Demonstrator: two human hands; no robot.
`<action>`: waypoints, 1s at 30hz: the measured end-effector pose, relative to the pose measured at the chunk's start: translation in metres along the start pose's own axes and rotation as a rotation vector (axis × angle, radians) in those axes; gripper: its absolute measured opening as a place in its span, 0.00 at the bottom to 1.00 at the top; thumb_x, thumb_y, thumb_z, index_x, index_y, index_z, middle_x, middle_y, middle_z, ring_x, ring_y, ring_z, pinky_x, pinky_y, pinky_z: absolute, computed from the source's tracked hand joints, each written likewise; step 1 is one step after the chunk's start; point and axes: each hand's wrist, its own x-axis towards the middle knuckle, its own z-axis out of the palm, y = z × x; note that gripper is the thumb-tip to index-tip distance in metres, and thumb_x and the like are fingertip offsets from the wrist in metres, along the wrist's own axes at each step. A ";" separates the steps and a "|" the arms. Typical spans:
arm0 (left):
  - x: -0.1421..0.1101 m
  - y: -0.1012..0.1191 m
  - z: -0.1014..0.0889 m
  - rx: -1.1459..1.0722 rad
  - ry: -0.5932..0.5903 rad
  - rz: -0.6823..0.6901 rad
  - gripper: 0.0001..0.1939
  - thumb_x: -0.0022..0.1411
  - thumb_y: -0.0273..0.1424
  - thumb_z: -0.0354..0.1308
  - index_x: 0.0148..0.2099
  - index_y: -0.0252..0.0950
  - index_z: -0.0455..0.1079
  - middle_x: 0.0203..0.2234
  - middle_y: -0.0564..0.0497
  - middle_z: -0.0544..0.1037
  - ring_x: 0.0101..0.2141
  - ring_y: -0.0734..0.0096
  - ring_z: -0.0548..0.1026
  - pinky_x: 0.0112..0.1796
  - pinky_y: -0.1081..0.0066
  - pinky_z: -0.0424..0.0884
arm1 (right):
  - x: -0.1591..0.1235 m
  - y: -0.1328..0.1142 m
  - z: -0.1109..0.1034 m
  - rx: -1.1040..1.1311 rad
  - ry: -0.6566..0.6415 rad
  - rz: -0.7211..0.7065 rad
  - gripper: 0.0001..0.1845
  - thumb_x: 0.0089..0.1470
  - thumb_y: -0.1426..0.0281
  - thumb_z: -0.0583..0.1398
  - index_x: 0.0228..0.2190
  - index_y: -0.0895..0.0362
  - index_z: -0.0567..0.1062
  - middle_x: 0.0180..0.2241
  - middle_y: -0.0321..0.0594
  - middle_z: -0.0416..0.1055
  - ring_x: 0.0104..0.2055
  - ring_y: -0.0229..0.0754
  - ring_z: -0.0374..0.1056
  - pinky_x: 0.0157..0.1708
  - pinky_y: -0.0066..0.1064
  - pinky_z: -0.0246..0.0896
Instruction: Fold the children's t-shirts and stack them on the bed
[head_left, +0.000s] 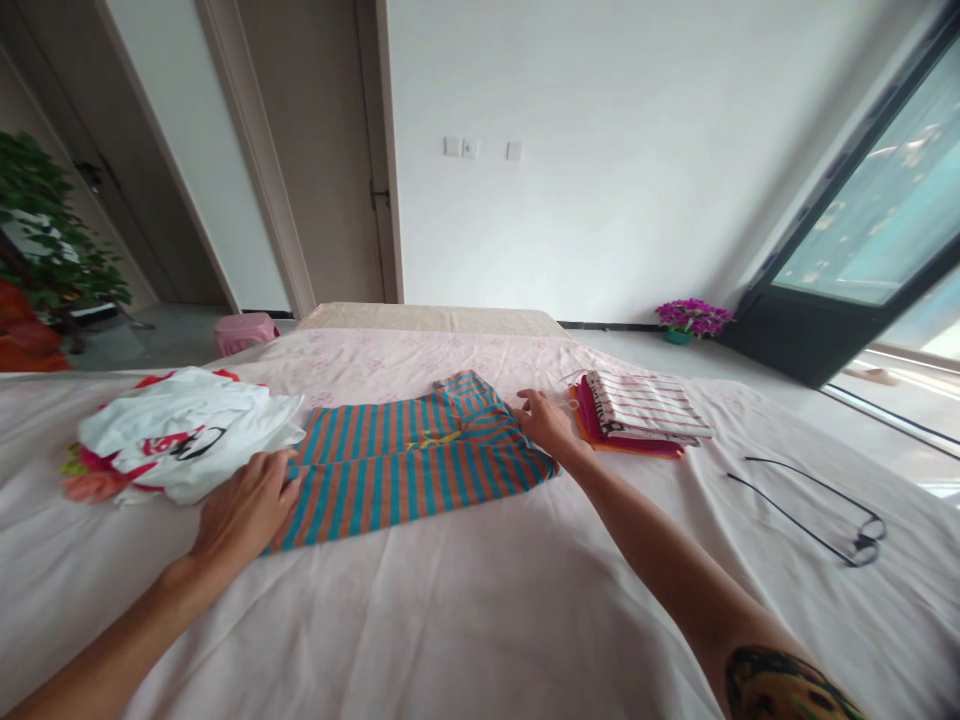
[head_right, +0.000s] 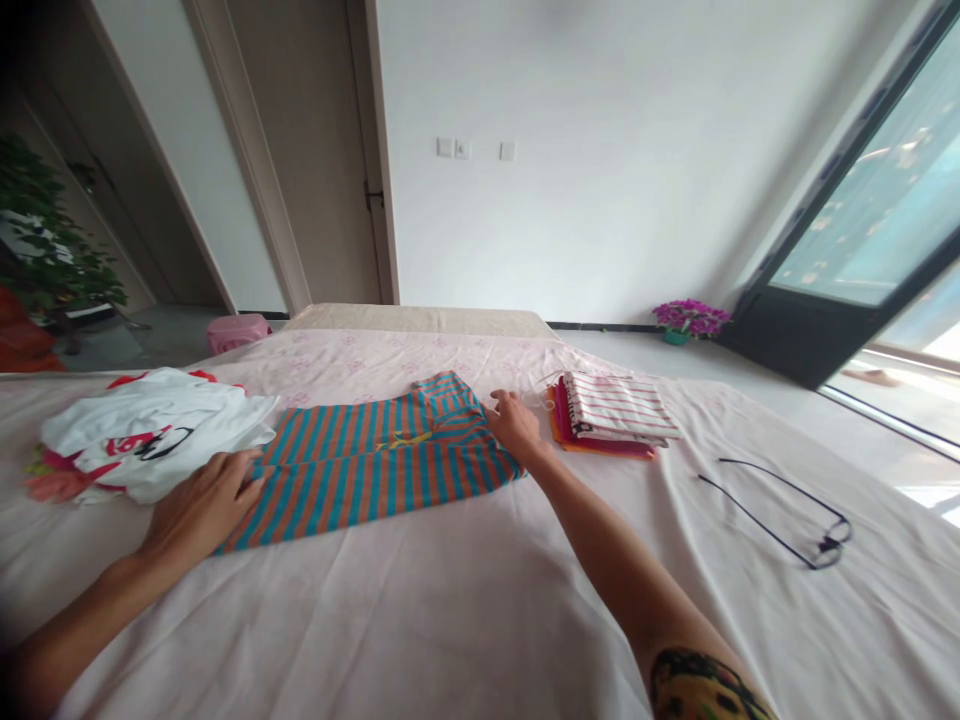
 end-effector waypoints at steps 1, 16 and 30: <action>-0.002 0.000 -0.002 0.022 0.059 0.047 0.18 0.67 0.38 0.45 0.53 0.38 0.66 0.47 0.43 0.76 0.42 0.52 0.76 0.38 0.59 0.69 | -0.007 0.004 -0.006 -0.009 0.003 0.020 0.23 0.60 0.56 0.55 0.52 0.53 0.70 0.45 0.43 0.75 0.43 0.46 0.71 0.39 0.33 0.60; -0.021 0.030 0.026 -0.166 0.030 0.480 0.25 0.69 0.39 0.46 0.67 0.49 0.58 0.66 0.49 0.61 0.64 0.58 0.60 0.62 0.54 0.56 | -0.083 0.040 -0.018 -0.025 -0.204 -0.069 0.18 0.58 0.63 0.57 0.49 0.51 0.72 0.30 0.35 0.76 0.32 0.40 0.70 0.29 0.27 0.52; 0.016 0.074 0.006 -0.359 -0.061 0.507 0.25 0.70 0.43 0.43 0.65 0.44 0.63 0.65 0.48 0.62 0.66 0.60 0.57 0.63 0.55 0.57 | -0.060 -0.040 0.007 -0.148 -0.159 -0.661 0.28 0.67 0.60 0.48 0.64 0.55 0.60 0.66 0.46 0.56 0.69 0.50 0.47 0.66 0.44 0.43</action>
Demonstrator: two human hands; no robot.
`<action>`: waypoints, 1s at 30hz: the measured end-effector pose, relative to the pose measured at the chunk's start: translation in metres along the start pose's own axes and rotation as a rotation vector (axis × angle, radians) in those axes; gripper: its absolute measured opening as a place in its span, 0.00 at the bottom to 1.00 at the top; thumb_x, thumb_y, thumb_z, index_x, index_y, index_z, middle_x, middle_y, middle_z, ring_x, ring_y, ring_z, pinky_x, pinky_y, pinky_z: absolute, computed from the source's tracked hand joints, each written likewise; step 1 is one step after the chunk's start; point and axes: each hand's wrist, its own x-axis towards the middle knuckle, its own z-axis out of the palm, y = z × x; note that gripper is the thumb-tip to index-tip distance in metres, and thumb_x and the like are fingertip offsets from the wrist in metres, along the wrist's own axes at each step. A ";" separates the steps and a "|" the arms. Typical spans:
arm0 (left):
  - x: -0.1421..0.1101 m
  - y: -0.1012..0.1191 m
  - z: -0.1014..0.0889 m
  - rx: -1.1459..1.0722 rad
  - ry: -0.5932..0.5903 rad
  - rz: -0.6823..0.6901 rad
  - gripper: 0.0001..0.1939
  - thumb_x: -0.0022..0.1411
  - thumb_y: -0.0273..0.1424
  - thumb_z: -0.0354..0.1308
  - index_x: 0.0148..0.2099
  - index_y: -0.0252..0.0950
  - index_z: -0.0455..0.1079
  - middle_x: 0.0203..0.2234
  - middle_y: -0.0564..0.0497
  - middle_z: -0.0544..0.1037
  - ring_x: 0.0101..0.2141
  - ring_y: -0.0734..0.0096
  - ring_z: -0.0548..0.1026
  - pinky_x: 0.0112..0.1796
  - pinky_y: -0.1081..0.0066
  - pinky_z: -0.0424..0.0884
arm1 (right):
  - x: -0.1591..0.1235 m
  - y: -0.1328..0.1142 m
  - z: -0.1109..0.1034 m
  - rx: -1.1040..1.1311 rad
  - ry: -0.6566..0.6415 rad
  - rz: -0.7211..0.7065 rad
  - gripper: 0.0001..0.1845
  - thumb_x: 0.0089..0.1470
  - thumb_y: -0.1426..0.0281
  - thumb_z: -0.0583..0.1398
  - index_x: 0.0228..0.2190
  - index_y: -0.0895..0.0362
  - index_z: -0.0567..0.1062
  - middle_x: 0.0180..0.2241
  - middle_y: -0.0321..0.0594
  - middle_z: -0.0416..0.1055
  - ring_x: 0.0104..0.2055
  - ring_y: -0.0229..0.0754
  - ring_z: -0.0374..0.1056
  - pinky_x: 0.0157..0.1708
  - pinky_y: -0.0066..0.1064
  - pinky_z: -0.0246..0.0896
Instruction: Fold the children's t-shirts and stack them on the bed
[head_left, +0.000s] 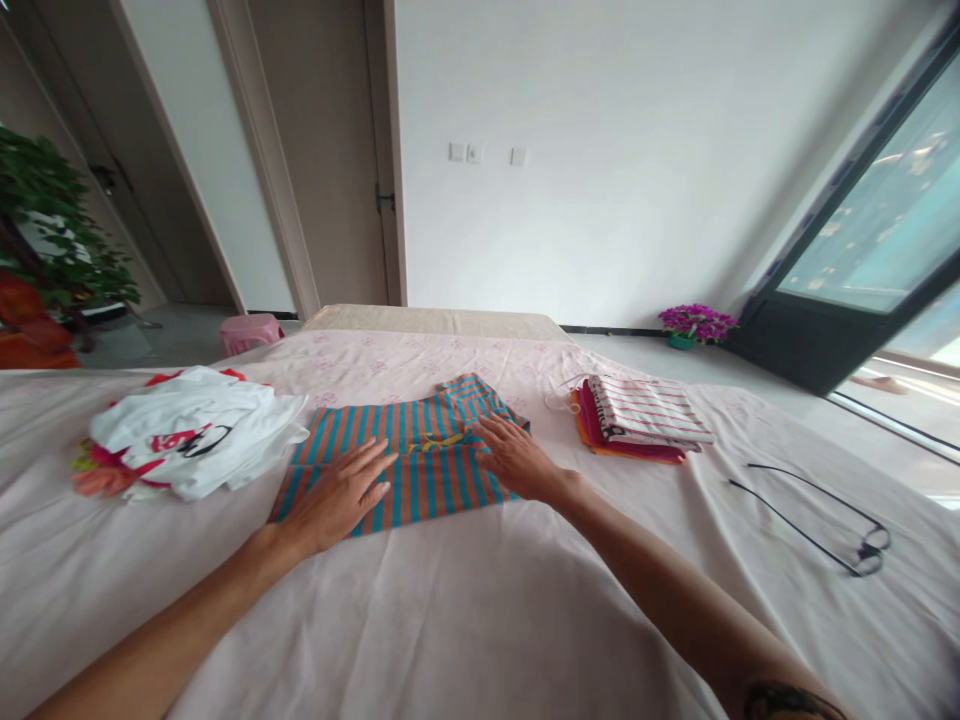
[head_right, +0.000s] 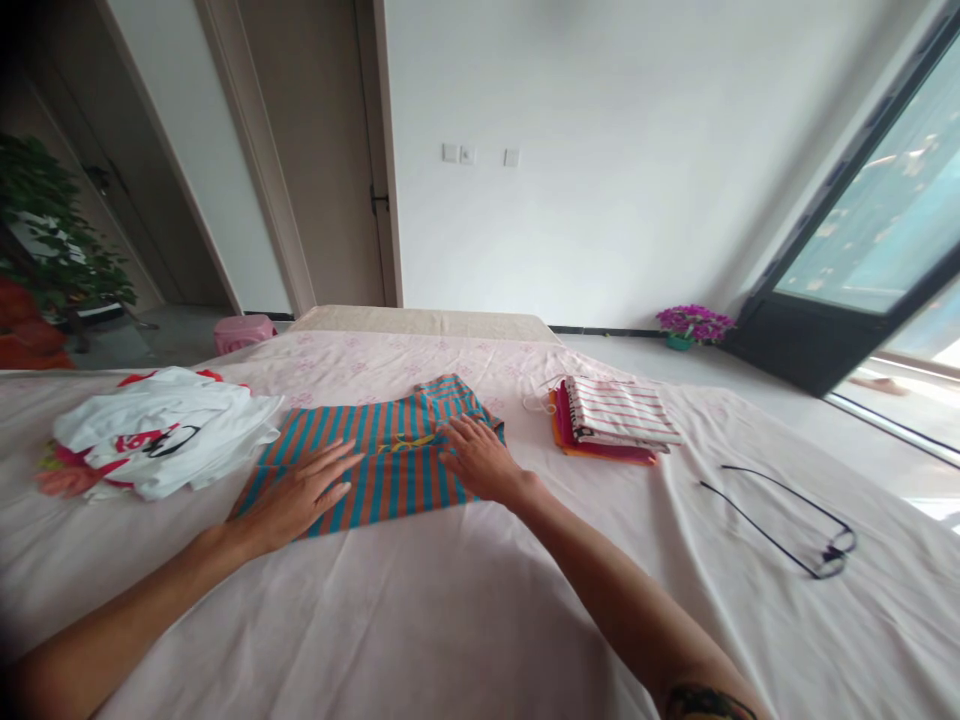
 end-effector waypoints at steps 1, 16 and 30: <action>0.002 -0.001 0.004 0.021 -0.009 0.012 0.26 0.70 0.43 0.44 0.66 0.45 0.61 0.66 0.47 0.61 0.66 0.59 0.56 0.63 0.53 0.56 | 0.007 -0.001 0.010 -0.010 -0.025 -0.024 0.30 0.68 0.58 0.47 0.66 0.56 0.57 0.67 0.46 0.53 0.70 0.51 0.44 0.66 0.46 0.41; -0.031 -0.061 0.013 0.186 0.028 -0.269 0.30 0.67 0.48 0.45 0.67 0.45 0.60 0.67 0.43 0.59 0.66 0.52 0.55 0.61 0.47 0.55 | 0.025 0.074 0.035 -0.102 -0.185 0.333 0.36 0.66 0.51 0.43 0.68 0.56 0.51 0.70 0.47 0.44 0.71 0.50 0.39 0.66 0.51 0.36; 0.048 -0.127 -0.013 -0.070 0.102 -0.507 0.20 0.60 0.30 0.48 0.50 0.42 0.76 0.51 0.51 0.78 0.53 0.65 0.74 0.55 0.68 0.66 | 0.097 0.049 0.051 -0.047 -0.128 0.151 0.29 0.66 0.55 0.47 0.64 0.53 0.60 0.67 0.43 0.52 0.69 0.48 0.45 0.65 0.42 0.41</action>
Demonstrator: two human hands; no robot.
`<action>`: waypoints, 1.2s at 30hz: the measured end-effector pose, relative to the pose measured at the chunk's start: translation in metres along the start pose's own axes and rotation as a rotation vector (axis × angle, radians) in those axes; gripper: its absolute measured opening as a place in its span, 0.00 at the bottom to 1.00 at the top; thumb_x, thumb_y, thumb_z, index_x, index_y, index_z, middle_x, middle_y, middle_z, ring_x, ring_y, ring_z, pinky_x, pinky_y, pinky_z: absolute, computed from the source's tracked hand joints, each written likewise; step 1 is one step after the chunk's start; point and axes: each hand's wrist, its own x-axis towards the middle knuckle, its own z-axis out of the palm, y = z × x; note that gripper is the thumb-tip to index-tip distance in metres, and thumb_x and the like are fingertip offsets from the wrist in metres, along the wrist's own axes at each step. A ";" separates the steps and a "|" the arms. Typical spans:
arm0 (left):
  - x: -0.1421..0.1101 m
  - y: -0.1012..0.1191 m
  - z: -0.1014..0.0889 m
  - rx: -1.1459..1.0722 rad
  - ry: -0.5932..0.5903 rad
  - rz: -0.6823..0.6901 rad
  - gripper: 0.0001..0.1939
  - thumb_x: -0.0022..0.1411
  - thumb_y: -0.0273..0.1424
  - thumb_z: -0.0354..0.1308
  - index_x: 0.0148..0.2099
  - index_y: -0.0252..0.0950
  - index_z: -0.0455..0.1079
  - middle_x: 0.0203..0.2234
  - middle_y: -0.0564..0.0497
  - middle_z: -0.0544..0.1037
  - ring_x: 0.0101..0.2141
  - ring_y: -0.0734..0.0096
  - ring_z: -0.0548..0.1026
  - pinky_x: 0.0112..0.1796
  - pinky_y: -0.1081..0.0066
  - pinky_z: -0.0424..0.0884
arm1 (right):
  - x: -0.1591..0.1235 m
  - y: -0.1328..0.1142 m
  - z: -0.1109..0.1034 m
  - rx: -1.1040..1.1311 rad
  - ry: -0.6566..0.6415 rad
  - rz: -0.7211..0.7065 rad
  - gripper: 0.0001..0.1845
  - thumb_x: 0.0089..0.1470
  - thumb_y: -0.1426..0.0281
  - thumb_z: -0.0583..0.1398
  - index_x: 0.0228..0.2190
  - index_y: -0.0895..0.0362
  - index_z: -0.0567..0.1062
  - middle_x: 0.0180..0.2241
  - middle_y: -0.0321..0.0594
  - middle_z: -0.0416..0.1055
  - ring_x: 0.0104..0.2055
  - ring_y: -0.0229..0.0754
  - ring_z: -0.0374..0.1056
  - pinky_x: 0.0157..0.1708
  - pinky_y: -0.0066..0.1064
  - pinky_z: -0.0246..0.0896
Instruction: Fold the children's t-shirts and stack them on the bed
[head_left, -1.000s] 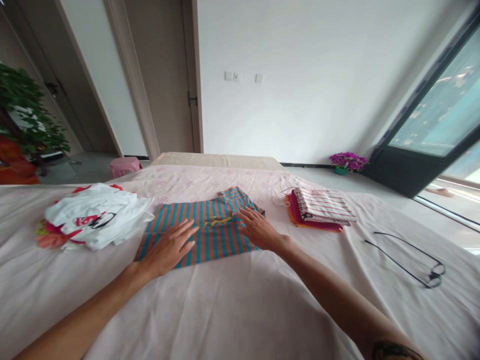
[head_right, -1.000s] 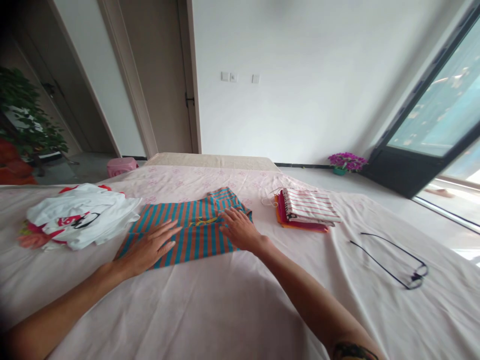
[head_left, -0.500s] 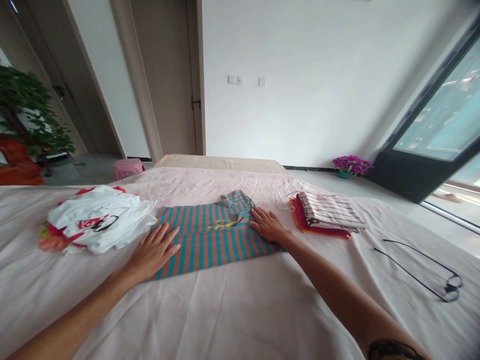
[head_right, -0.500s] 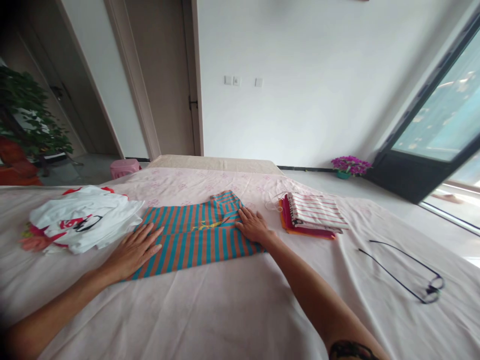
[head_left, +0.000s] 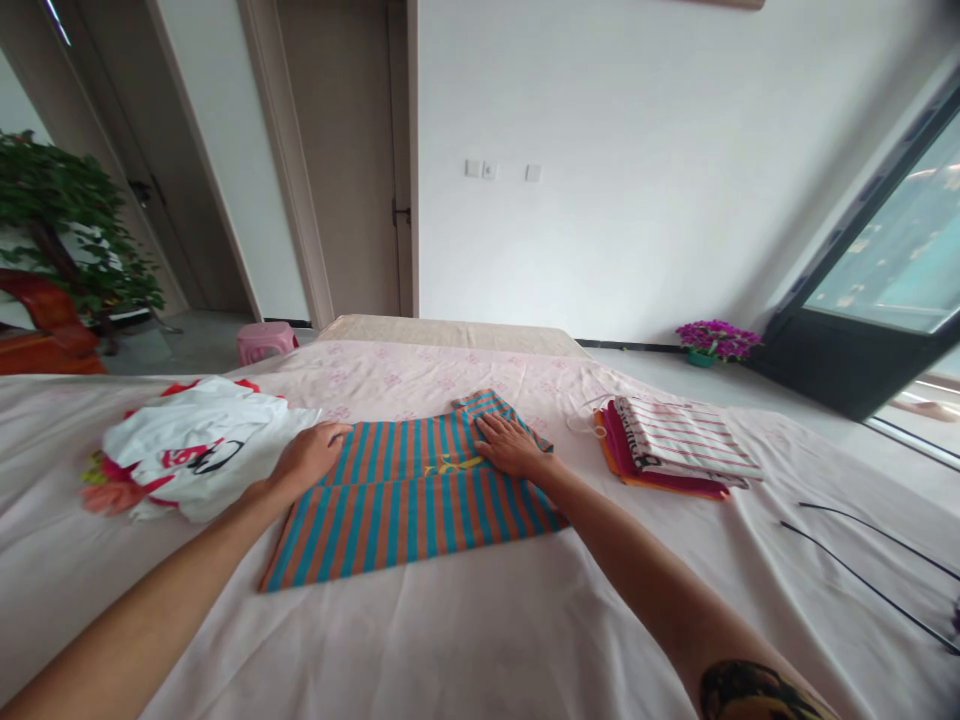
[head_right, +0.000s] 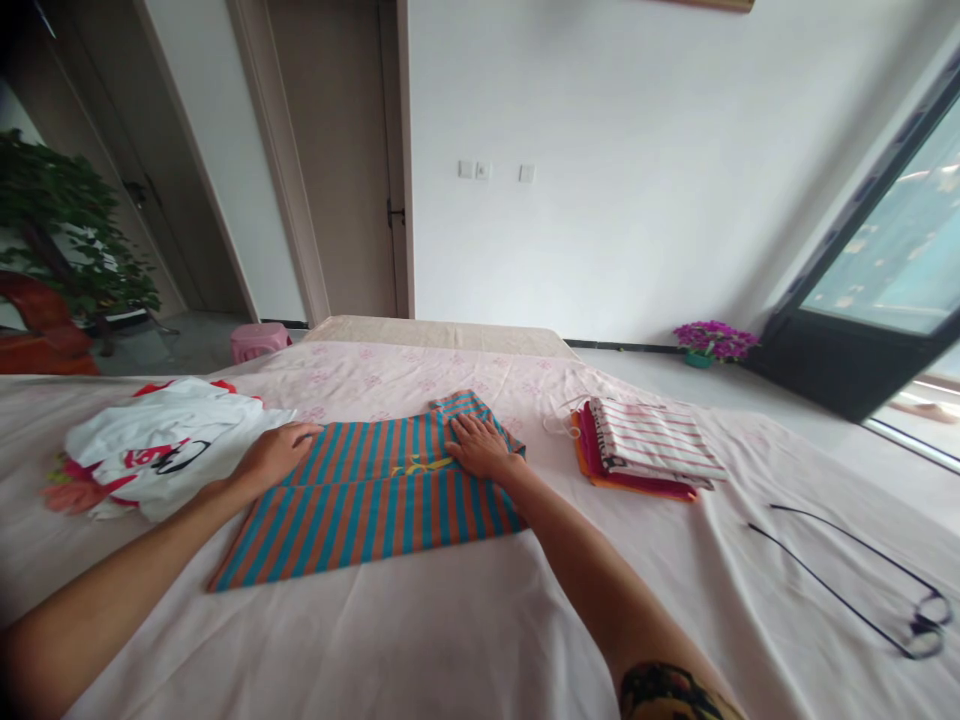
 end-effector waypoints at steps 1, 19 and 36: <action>0.005 -0.005 0.001 0.009 0.001 -0.039 0.19 0.60 0.30 0.48 0.49 0.42 0.76 0.51 0.50 0.79 0.52 0.63 0.75 0.53 0.68 0.67 | 0.004 0.005 0.000 0.013 0.010 0.081 0.27 0.66 0.56 0.47 0.61 0.53 0.64 0.66 0.43 0.56 0.67 0.48 0.50 0.64 0.42 0.45; 0.037 -0.017 0.008 0.070 -0.013 -0.243 0.17 0.56 0.39 0.53 0.43 0.39 0.77 0.40 0.45 0.82 0.41 0.55 0.79 0.37 0.67 0.71 | 0.058 0.034 -0.023 0.220 0.083 0.487 0.14 0.50 0.69 0.59 0.39 0.55 0.79 0.38 0.46 0.78 0.42 0.50 0.74 0.39 0.34 0.66; -0.100 -0.002 -0.030 -0.006 -0.105 0.370 0.12 0.62 0.30 0.50 0.43 0.42 0.73 0.40 0.51 0.78 0.44 0.65 0.75 0.48 0.69 0.68 | -0.100 0.034 -0.034 0.281 0.168 -0.124 0.28 0.46 0.77 0.59 0.50 0.52 0.77 0.44 0.42 0.77 0.49 0.48 0.68 0.53 0.41 0.60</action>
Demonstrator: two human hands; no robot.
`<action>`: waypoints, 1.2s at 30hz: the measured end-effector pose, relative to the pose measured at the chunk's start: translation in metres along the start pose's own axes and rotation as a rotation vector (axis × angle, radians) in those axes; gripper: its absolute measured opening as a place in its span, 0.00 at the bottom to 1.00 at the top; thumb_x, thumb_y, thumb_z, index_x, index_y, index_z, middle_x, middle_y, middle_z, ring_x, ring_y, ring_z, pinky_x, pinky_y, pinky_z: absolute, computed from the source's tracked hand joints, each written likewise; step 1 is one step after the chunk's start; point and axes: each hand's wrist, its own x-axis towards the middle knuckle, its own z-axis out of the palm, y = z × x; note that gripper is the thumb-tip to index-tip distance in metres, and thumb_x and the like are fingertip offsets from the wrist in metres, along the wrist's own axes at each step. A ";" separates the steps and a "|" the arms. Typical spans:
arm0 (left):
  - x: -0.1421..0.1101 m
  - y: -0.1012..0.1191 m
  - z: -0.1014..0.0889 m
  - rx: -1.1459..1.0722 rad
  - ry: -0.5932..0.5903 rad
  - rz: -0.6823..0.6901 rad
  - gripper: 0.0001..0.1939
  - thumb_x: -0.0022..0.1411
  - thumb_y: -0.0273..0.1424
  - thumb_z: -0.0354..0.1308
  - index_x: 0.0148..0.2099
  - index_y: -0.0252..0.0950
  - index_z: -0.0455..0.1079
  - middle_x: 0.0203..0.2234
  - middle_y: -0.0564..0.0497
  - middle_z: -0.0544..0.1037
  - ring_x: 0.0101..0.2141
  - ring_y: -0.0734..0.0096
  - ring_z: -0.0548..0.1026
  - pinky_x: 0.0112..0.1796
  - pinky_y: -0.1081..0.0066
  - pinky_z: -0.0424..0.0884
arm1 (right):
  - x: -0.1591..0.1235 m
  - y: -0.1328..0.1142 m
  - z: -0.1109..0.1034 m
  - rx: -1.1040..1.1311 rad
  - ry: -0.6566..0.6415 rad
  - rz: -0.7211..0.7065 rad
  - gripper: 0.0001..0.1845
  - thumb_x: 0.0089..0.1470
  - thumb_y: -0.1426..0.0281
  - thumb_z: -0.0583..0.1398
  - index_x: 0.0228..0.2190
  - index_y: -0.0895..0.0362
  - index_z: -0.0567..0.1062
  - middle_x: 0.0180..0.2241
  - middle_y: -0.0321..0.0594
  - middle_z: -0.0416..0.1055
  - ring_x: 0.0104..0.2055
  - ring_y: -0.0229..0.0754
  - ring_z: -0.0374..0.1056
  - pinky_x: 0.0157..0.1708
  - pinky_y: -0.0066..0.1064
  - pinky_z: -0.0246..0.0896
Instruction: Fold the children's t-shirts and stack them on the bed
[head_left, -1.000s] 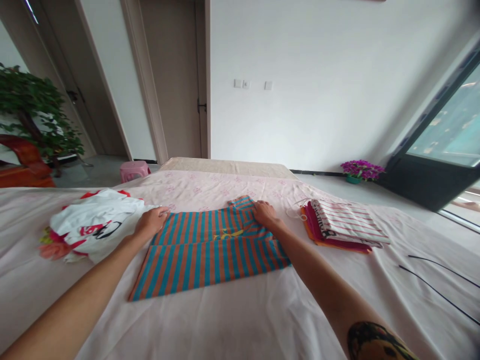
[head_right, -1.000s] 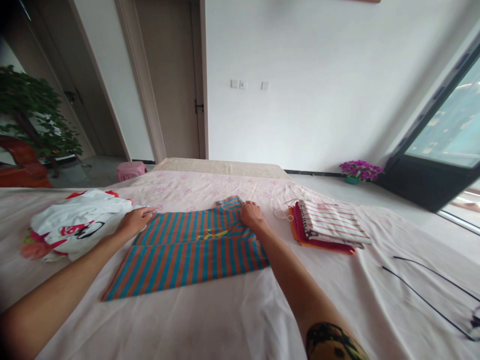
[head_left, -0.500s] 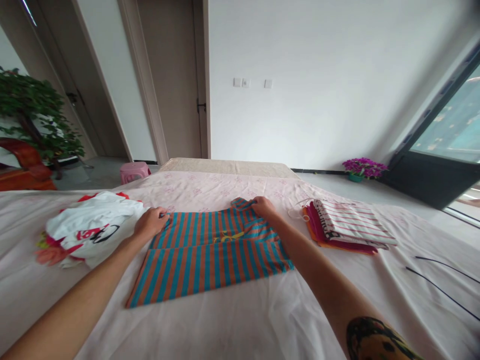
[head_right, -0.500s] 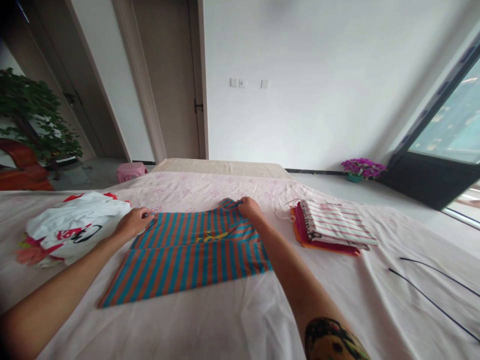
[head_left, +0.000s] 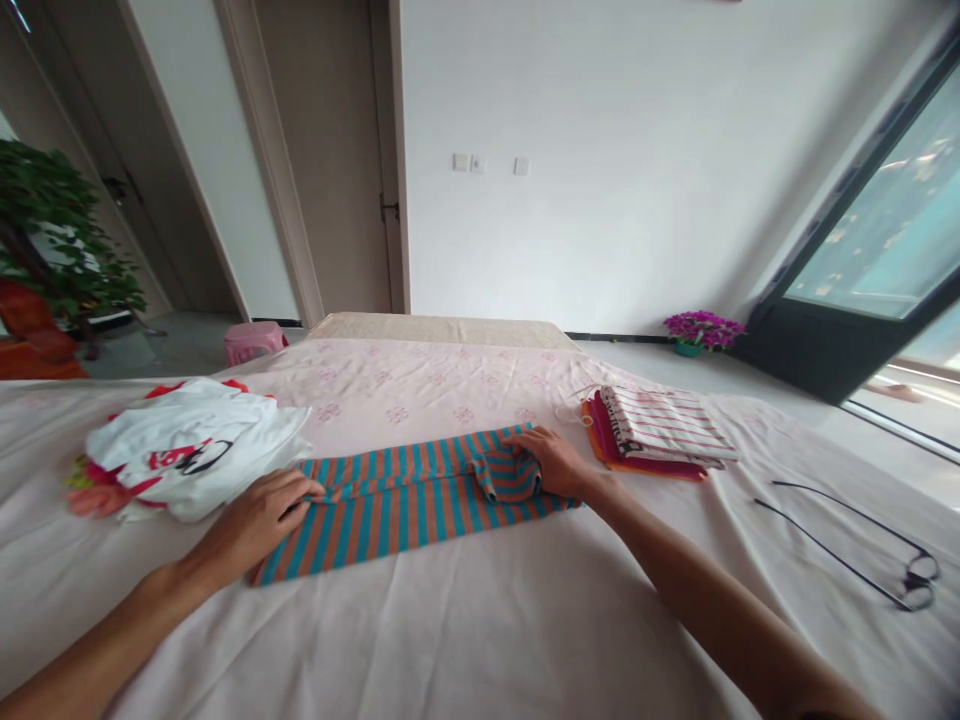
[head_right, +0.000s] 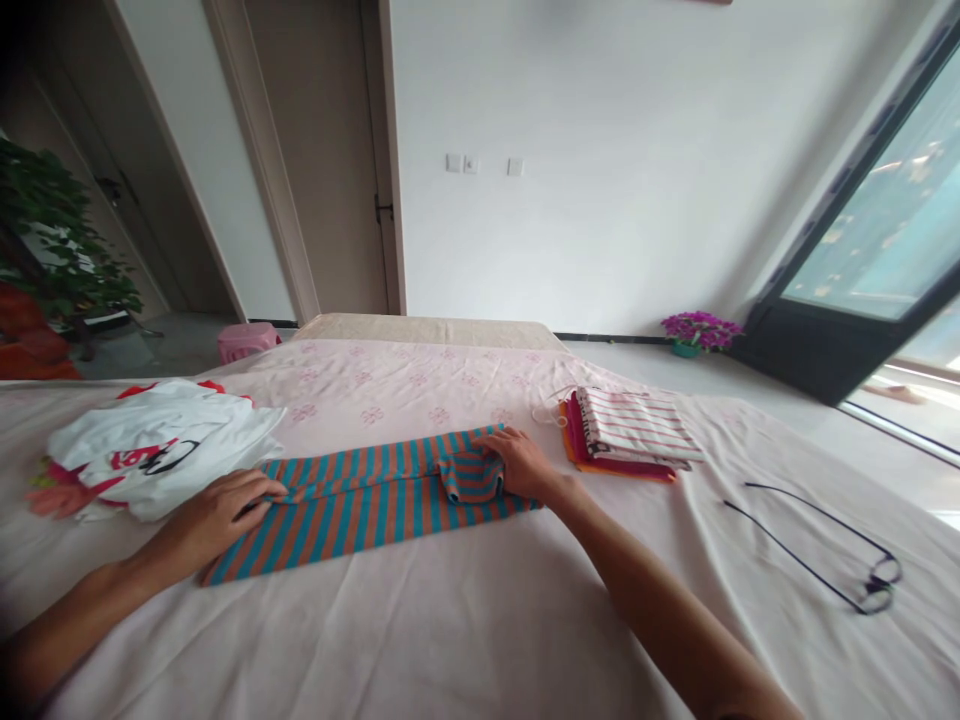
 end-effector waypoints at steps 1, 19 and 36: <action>0.002 0.000 0.000 -0.004 0.031 -0.008 0.11 0.62 0.30 0.49 0.42 0.41 0.73 0.39 0.51 0.78 0.43 0.65 0.75 0.47 0.69 0.69 | 0.001 0.000 0.000 0.028 0.024 -0.039 0.23 0.48 0.75 0.59 0.47 0.52 0.79 0.42 0.42 0.78 0.48 0.48 0.69 0.53 0.41 0.61; -0.011 0.010 -0.002 0.009 0.075 -0.050 0.09 0.60 0.29 0.49 0.37 0.41 0.71 0.36 0.53 0.77 0.41 0.66 0.75 0.44 0.70 0.69 | -0.033 0.014 -0.012 0.196 0.053 -0.027 0.23 0.44 0.78 0.58 0.43 0.56 0.80 0.44 0.42 0.77 0.47 0.48 0.71 0.50 0.38 0.66; -0.012 0.024 0.000 0.074 0.055 0.036 0.12 0.64 0.29 0.46 0.39 0.41 0.71 0.38 0.52 0.77 0.41 0.68 0.75 0.44 0.70 0.69 | -0.047 -0.026 -0.004 -0.053 0.174 -0.228 0.09 0.60 0.72 0.58 0.38 0.54 0.79 0.35 0.41 0.75 0.40 0.43 0.68 0.43 0.34 0.61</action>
